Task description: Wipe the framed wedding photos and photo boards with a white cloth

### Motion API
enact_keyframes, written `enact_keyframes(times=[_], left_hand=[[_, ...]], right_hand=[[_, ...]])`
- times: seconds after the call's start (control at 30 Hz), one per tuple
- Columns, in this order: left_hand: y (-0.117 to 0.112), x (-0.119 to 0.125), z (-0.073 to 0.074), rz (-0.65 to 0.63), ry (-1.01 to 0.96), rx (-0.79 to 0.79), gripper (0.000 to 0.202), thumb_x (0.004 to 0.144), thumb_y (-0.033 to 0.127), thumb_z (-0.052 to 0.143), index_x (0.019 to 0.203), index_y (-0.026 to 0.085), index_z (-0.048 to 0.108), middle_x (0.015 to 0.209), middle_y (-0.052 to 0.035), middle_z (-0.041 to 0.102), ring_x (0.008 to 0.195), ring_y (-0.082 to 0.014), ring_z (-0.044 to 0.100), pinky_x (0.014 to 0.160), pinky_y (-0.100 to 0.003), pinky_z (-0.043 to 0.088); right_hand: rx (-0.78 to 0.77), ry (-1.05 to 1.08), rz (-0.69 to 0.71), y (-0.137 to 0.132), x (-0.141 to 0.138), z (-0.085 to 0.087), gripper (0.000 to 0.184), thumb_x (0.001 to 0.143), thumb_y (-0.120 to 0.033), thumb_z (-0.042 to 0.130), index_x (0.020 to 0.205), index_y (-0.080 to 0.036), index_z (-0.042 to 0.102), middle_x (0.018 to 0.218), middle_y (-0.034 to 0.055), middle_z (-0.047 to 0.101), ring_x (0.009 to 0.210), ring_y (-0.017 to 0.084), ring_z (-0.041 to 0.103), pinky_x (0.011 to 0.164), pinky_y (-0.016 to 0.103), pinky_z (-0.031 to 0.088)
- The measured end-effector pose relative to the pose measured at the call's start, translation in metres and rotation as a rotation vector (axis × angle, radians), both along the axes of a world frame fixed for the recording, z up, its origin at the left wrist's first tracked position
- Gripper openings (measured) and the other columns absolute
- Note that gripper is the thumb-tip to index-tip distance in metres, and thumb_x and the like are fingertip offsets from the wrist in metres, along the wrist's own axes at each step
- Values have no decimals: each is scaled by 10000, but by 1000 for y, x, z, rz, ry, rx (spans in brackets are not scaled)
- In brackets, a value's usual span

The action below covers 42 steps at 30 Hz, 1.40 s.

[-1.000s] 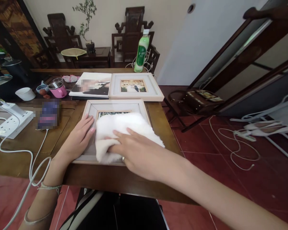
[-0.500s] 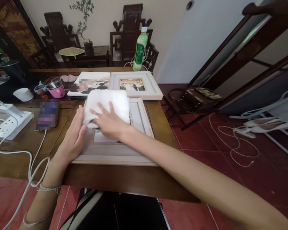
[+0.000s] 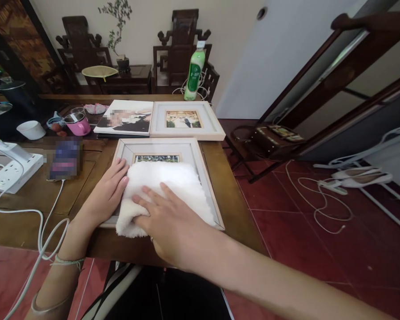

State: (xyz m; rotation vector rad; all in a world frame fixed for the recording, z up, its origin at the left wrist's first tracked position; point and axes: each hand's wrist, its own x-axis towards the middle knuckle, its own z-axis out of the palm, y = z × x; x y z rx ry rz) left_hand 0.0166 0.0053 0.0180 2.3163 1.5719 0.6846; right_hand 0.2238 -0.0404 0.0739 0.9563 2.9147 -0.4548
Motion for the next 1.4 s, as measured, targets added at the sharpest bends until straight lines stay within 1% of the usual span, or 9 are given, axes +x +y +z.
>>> enact_keyframes(times=[0.13,0.33,0.47,0.6,0.8,0.93,1.13,1.3,1.4], left_hand=[[2,0,-3,-16,83,29,496,1006,283,262,1380,28,465,1512,-192,410,1472,-273,244,1173,-500,289],[2,0,-6,-7,84,46,452,996,234,307,1386,70,466,1499,-178,433,1462,-276,271,1166,-503,310],[2,1,-4,-23,50,54,425,999,229,319,1376,118,481,1514,-151,417,1465,-283,262,1151,-523,330],[3,0,-2,-46,5,115,417,984,206,362,1374,120,482,1522,-164,393,1452,-285,291,1157,-500,332],[2,-5,-6,-54,33,111,441,966,153,352,1387,97,471,1497,-169,435,1454,-275,290,1167,-501,327],[2,-8,-9,-25,72,79,525,877,31,332,1385,39,464,1496,-205,425,1456,-300,282,1156,-538,332],[2,-4,-8,4,93,71,616,776,-52,316,1367,14,475,1486,-209,439,1449,-304,294,1155,-533,341],[3,3,-10,74,54,121,549,805,-22,338,1311,57,536,1425,-188,516,1410,-296,373,1152,-518,354],[4,3,-11,91,11,151,518,813,-2,364,1275,120,565,1397,-154,546,1385,-288,409,1129,-545,374]], right_hand=[[79,49,-63,13,9,-11,619,675,35,451,1224,-174,647,1537,104,376,1447,293,235,1175,564,183],[214,93,-164,60,10,-26,680,694,52,463,1346,-125,539,1558,147,334,1457,322,190,1177,565,180],[203,109,-114,93,-9,-25,750,685,101,437,1398,-127,473,1577,146,296,1468,325,134,1170,584,180],[221,129,-20,108,-31,-22,772,680,127,390,1391,-157,488,1538,124,389,1464,306,182,1159,593,189],[161,45,-140,102,-26,-9,718,669,107,394,1293,-190,589,1408,126,556,1440,258,281,1154,570,202],[198,-52,-194,100,3,-2,679,656,94,402,1228,-188,635,1338,136,612,1416,262,341,1139,552,247],[239,-147,-280,98,56,2,615,627,86,367,1037,-228,701,1153,87,721,1308,292,500,1005,524,435],[268,-98,-263,57,61,-5,608,608,83,377,1038,-199,700,1176,123,703,1321,316,481,1083,606,350],[264,-54,-204,18,58,-5,568,591,65,406,972,-222,712,1171,125,697,1200,328,587,1050,600,404]])
